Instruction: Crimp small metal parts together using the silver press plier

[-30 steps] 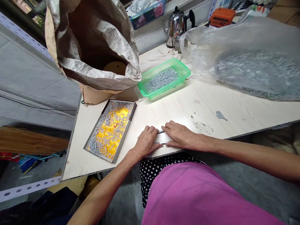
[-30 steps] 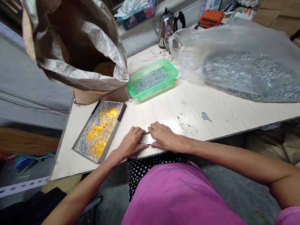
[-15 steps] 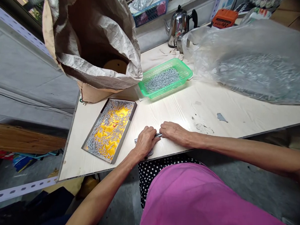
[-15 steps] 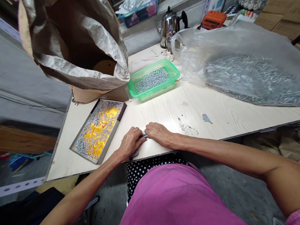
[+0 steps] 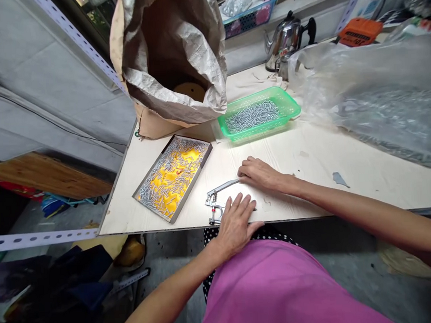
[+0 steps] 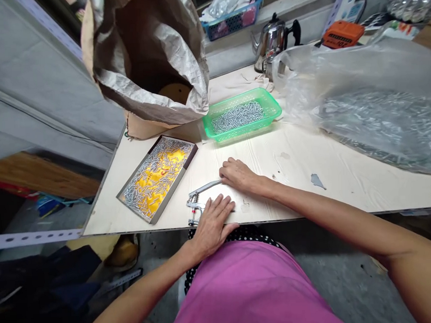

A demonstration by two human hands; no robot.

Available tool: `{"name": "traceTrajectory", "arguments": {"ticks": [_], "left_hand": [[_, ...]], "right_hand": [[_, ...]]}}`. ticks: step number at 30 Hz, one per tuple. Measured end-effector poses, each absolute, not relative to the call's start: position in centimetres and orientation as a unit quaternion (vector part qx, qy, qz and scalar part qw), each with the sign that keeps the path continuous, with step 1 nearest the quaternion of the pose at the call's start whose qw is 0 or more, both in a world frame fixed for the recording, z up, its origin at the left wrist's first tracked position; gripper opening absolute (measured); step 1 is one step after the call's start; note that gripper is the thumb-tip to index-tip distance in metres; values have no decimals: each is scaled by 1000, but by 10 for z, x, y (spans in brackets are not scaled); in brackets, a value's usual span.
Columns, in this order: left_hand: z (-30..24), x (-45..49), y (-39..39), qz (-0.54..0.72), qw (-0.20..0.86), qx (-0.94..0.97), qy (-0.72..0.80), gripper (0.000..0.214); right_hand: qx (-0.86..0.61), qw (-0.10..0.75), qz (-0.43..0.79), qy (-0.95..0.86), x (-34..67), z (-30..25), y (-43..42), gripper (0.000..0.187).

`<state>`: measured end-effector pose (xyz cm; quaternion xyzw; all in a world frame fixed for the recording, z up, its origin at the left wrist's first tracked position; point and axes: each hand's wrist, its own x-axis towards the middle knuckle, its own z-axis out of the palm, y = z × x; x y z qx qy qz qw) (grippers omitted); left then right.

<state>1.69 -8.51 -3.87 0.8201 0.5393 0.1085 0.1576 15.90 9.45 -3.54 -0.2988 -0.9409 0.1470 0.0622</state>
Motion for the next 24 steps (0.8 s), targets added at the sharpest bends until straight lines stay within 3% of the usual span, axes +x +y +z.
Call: {"name": "traceTrajectory", "arguments": {"ticks": [7,12,15,20,24], "left_hand": [[-36,14,-81,130,198,807,542,55],[-47,14,-84,129,239,781,562,61],[-53,16,-88,132,264,761,578,64],[-60,18,-90,159,283,748,579,68],[-60,22,-81,168,289,758,560,76]], "right_hand": [[-278,75,61,-956,112,-16,97,18],[-58,48,76,-994,76,-7,42,6],[33,35,66,-997,58,-11,22,8],[111,53,40,-992,41,-21,20,9],[93,83,70,-990,35,-16,23,9]]}}
